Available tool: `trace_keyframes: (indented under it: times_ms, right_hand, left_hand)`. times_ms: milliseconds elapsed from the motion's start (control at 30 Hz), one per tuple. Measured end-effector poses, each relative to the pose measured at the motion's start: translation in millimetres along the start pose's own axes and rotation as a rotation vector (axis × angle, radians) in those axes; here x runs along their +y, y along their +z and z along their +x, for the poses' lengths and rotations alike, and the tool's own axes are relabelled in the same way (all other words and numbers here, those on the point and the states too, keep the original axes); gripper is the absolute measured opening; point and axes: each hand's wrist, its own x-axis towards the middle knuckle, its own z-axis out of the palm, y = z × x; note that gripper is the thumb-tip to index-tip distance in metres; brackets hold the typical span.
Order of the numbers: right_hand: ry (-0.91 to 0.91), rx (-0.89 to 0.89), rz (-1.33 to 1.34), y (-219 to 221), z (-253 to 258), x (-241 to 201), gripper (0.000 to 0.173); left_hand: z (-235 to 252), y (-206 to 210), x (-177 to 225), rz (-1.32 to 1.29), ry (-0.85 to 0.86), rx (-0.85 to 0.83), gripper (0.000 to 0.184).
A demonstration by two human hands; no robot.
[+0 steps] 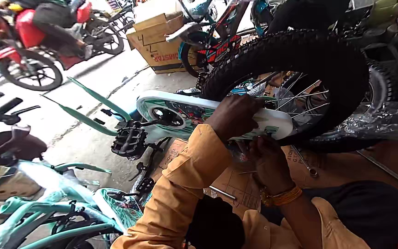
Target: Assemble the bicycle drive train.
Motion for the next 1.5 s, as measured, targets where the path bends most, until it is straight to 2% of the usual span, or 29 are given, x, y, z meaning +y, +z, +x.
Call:
trace_keyframes:
  times_ms: [267,400,700,867,1000,1167,1267,1500]
  right_hand:
    - [0.031,0.125,0.183,19,5,3,0.009]
    - [0.022,0.173,0.136,29,2,0,0.007]
    - [-0.007,0.257,-0.033,36,2,-7,0.007]
    - [0.038,0.315,-0.069,43,1,-14,0.015]
    - [0.015,0.316,-0.102,44,1,-13,0.015]
    - [-0.065,0.297,-0.264,38,5,-8,0.021]
    - [-0.081,0.315,-0.279,39,5,-6,0.02]
    - [-0.037,0.283,-0.228,46,3,-8,0.032]
  left_hand:
    - [-4,0,7,0.022,-0.01,0.029,0.034]
    - [-4,-1,9,0.026,-0.024,0.014,0.037]
    - [-3,-1,14,0.033,-0.048,0.0,0.032]
    - [-4,3,15,0.081,-0.053,0.02,0.033]
    - [-4,4,18,0.112,-0.064,0.027,0.033]
    - [-3,6,17,0.09,-0.085,0.014,0.037]
    - [-1,4,16,0.074,-0.089,0.002,0.034]
    - [1,2,15,0.064,-0.103,-0.012,0.034]
